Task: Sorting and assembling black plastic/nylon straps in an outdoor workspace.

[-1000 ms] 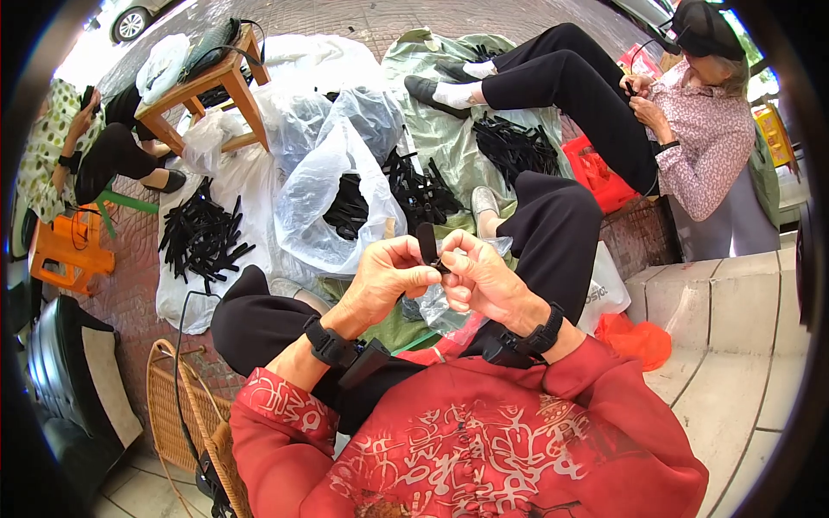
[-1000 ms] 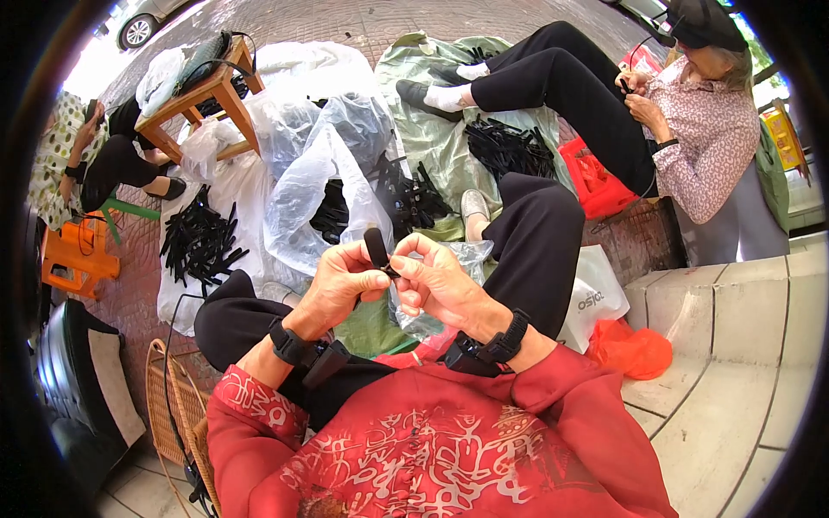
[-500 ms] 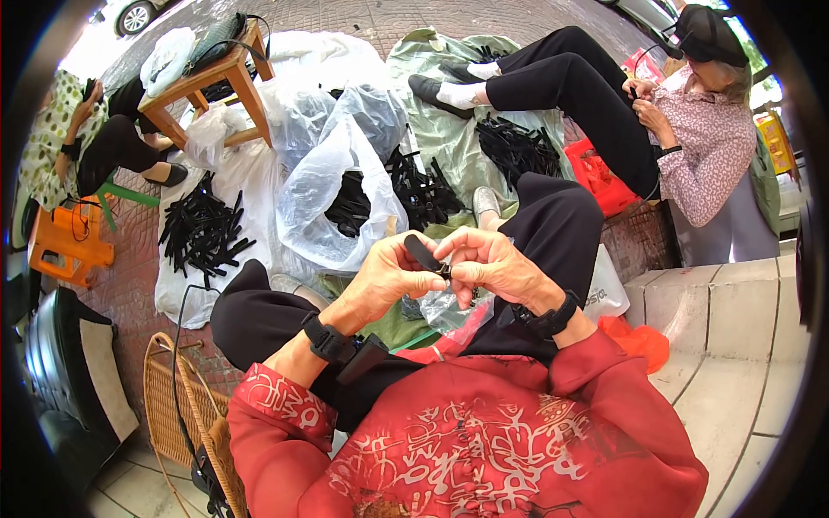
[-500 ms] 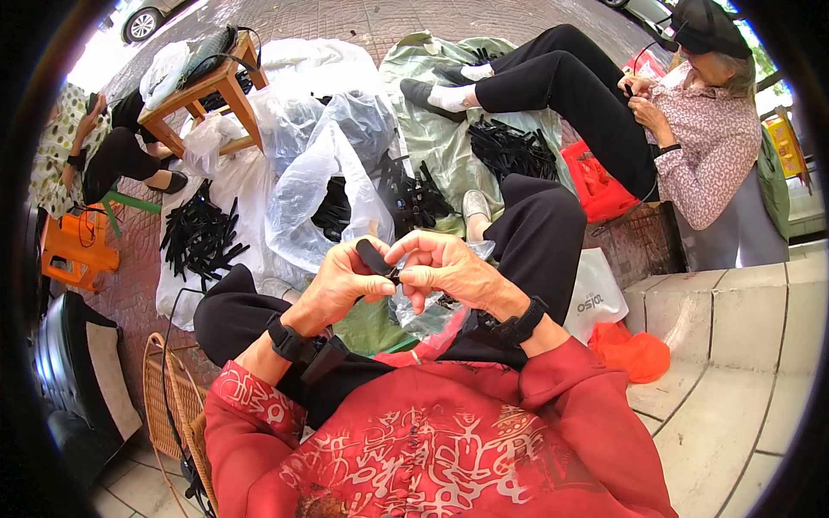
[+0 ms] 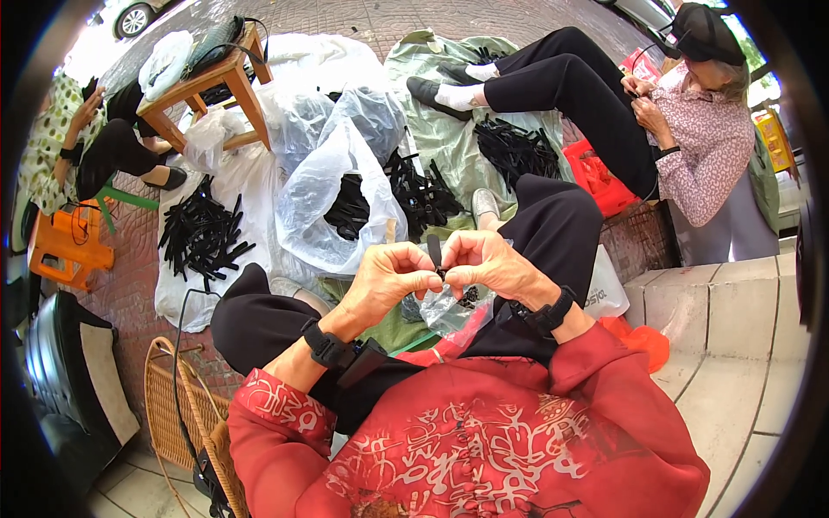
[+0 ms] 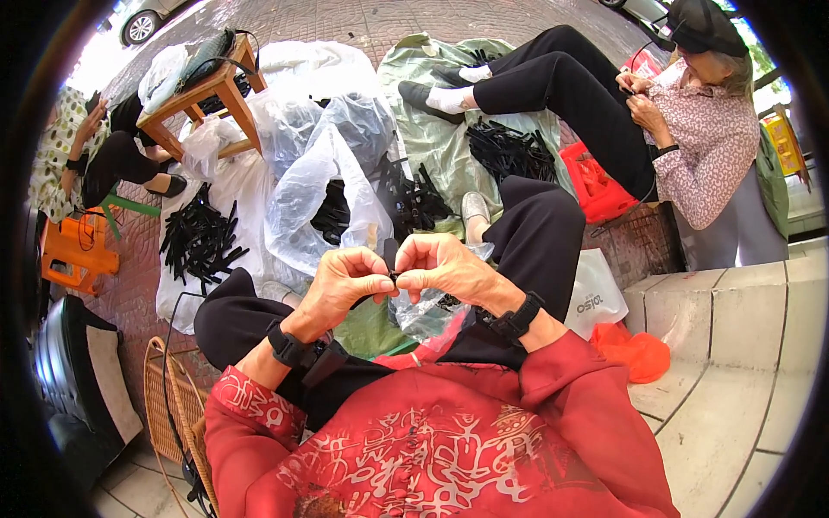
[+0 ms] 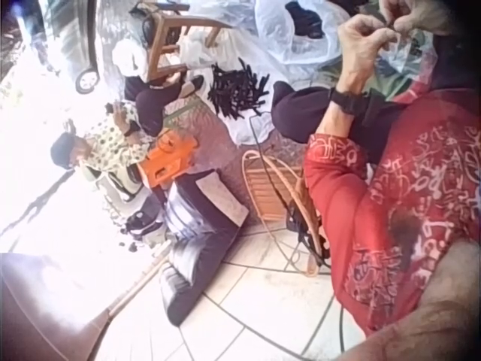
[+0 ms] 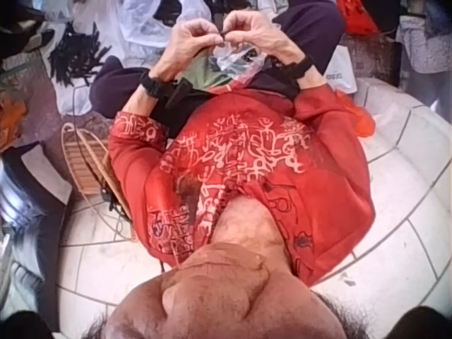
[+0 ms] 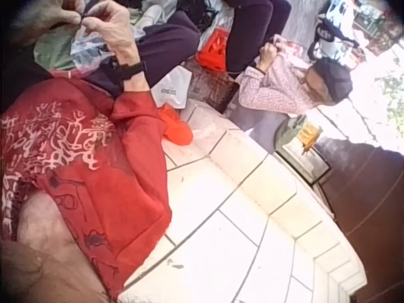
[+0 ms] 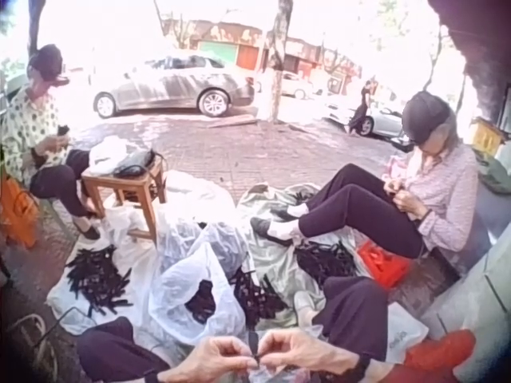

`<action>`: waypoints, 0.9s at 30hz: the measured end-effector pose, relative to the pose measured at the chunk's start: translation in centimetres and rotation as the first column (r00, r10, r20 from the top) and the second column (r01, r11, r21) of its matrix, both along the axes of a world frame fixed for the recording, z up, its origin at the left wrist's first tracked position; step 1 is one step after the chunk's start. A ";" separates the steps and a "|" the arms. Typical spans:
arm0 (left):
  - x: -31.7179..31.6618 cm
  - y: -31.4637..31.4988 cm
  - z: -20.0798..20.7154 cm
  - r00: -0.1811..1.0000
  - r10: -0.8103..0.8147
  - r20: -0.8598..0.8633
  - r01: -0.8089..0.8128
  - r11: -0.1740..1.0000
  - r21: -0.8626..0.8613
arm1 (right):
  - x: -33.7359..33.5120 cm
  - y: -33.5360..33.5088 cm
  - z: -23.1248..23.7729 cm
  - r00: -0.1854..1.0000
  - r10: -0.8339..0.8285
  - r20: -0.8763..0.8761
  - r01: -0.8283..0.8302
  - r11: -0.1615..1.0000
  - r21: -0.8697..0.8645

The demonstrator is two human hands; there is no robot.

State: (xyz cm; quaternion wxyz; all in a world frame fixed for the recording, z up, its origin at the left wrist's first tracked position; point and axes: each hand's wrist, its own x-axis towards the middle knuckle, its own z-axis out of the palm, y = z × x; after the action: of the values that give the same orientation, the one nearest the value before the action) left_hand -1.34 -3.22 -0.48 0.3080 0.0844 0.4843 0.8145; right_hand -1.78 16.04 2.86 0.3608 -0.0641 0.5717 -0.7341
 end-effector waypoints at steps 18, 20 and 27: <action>-0.3 0.2 -0.4 0.997 0.002 -0.082 0.002 0.999 0.053 | 0.5 0.0 0.3 0.992 -0.106 -0.064 0.115 0.982 0.153; -0.3 0.3 -0.4 0.997 -0.013 -0.072 0.014 1.000 0.018 | 0.5 0.2 -0.1 0.990 -0.136 -0.043 0.141 0.980 0.142; -0.2 0.2 -0.7 0.999 -0.039 -0.012 0.038 0.998 -0.050 | 0.5 -0.1 -0.5 0.943 -0.197 -0.269 0.274 0.916 0.292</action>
State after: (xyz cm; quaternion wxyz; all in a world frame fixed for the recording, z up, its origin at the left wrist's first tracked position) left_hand -1.57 -2.99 -1.19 0.3224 0.0914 0.5046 0.7957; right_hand -1.25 15.98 2.39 0.2049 -0.0198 0.7270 -0.6550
